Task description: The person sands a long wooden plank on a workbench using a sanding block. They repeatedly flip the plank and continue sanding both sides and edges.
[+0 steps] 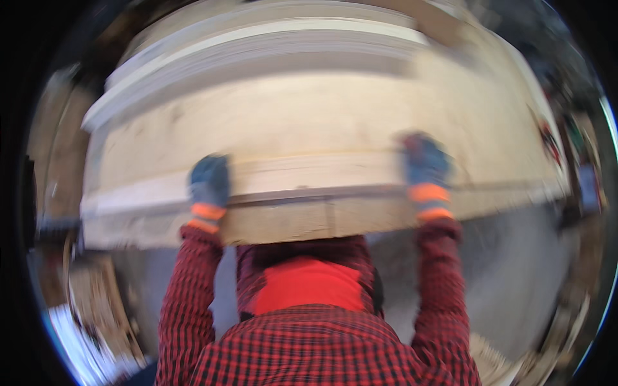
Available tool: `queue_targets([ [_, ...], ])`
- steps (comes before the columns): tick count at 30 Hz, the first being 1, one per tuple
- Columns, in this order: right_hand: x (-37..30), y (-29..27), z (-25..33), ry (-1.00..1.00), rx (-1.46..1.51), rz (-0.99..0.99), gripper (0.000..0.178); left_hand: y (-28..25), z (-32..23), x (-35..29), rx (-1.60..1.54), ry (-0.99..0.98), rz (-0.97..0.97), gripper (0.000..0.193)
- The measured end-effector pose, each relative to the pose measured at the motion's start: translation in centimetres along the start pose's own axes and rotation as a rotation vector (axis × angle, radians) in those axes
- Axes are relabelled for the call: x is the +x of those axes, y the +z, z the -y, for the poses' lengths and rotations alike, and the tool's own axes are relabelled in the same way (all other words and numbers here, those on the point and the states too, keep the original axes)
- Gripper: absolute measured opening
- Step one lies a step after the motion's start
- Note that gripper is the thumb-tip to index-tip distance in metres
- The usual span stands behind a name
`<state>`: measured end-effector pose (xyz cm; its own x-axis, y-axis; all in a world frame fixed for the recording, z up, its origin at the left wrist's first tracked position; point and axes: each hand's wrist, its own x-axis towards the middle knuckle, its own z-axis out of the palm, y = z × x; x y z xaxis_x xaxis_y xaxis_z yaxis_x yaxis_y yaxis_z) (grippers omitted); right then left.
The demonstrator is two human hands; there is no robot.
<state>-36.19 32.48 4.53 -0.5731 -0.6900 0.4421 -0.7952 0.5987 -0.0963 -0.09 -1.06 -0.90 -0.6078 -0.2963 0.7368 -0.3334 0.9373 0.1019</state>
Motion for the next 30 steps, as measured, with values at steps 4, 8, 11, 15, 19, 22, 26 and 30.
queue_targets([
  [4, 1.0, -0.7, -2.6, 0.385, -0.069, 0.152, 0.047, -0.1, -0.3, 0.0, -0.043, -0.193, 0.116, 0.005],
  [8, -0.1, 3.3, 9.3, 0.056, 0.022, 0.094, 0.058, -1.3, -1.1, 0.6, -0.097, -0.175, 0.05, 0.015],
  [11, -2.1, 6.5, 18.1, -0.395, 0.06, 0.034, 0.061, -2.1, -1.4, 1.0, -0.089, -0.171, 0.119, 0.015],
  [15, -1.0, 5.4, 15.9, -0.275, 0.066, 0.05, 0.06, -2.4, -0.9, 0.9, -0.101, -0.2, 0.109, 0.013],
  [19, 0.2, 0.0, 3.3, 0.251, -0.205, 0.104, 0.051, -1.4, -0.7, 0.2, -0.104, -0.124, 0.136, 0.007],
  [22, 0.7, -1.2, -2.4, 0.438, -0.112, 0.224, 0.039, -0.4, -0.3, 0.2, -0.009, -0.178, 0.194, 0.009],
  [26, 0.7, 1.7, 5.6, 0.206, -0.058, -0.014, 0.024, -0.2, 0.1, 0.6, -0.086, -0.138, 0.118, 0.015],
  [30, -0.1, 2.6, 20.1, 0.005, 0.038, 0.081, 0.045, -1.1, -0.1, 0.6, -0.133, -0.101, 0.15, 0.019],
])
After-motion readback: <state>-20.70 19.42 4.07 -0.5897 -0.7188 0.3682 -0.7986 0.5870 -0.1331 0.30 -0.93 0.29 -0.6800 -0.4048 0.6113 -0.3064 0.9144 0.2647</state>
